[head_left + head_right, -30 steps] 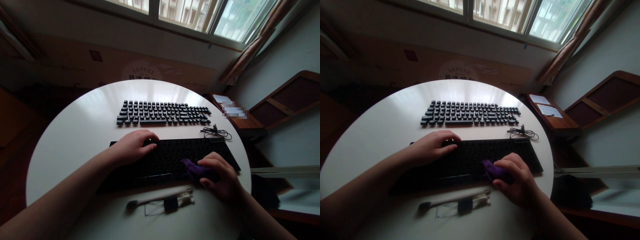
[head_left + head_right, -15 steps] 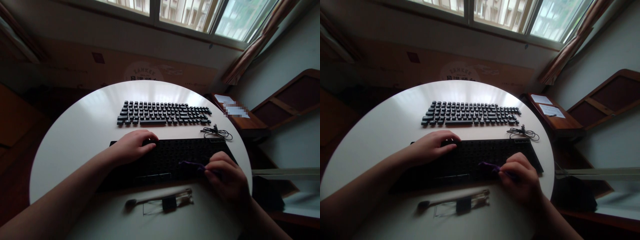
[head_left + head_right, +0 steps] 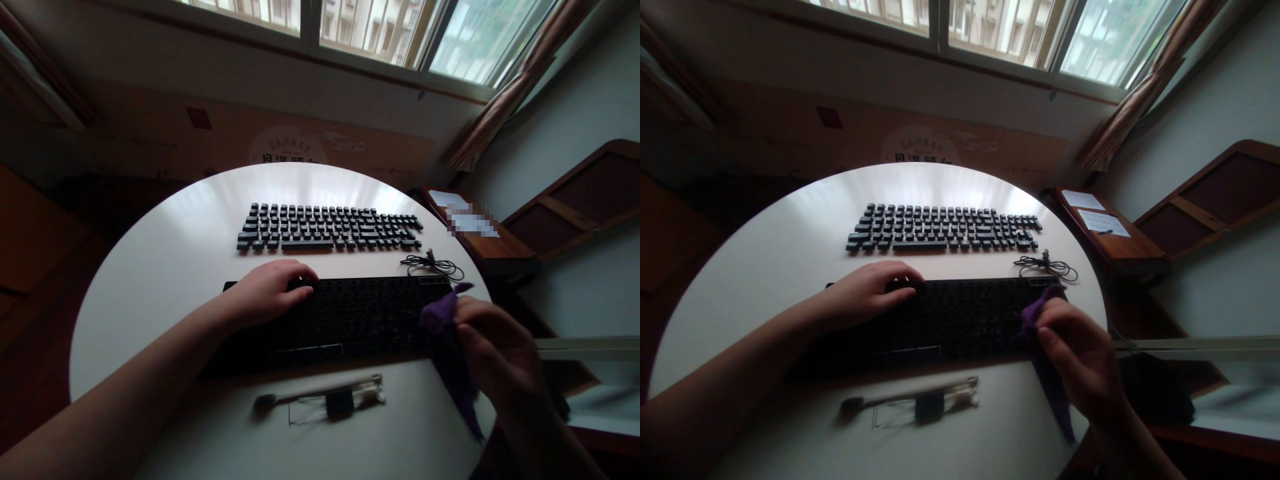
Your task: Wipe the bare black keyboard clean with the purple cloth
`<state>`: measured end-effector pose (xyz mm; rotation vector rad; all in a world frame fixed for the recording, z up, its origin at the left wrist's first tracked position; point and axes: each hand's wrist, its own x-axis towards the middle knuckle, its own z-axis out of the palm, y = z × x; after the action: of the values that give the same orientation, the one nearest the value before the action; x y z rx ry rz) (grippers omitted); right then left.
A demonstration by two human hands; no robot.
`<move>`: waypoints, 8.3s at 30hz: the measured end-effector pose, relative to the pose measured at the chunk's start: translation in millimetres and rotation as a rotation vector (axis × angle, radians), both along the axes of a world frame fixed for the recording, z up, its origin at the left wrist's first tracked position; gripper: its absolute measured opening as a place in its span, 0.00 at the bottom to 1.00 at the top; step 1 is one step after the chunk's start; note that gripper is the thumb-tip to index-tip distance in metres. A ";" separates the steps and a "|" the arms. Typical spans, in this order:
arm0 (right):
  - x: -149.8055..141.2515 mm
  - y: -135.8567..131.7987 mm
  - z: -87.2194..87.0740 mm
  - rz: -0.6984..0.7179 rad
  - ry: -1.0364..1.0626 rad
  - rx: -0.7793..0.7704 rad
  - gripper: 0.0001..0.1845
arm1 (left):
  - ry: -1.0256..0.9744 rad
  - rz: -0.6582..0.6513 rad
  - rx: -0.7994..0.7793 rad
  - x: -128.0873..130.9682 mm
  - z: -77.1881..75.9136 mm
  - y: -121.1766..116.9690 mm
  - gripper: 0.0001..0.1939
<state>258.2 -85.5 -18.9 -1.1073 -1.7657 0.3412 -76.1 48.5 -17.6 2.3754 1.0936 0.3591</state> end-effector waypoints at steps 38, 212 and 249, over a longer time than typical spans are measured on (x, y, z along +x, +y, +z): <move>-23.5 30.1 2.8 0.425 -0.918 0.031 0.06 | 0.007 0.011 -0.008 2.4 2.4 -3.5 0.14; -63.4 41.8 -4.6 0.486 -0.802 0.233 0.10 | -0.068 -0.019 -0.020 1.2 7.6 -6.7 0.12; -37.4 41.0 9.0 0.308 -0.271 -0.022 0.03 | -0.338 0.332 0.193 -57.3 33.8 11.7 0.12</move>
<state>220.8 -44.5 -9.8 -0.9293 -2.1855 0.4118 -133.4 60.1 16.2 2.1750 1.3329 0.9837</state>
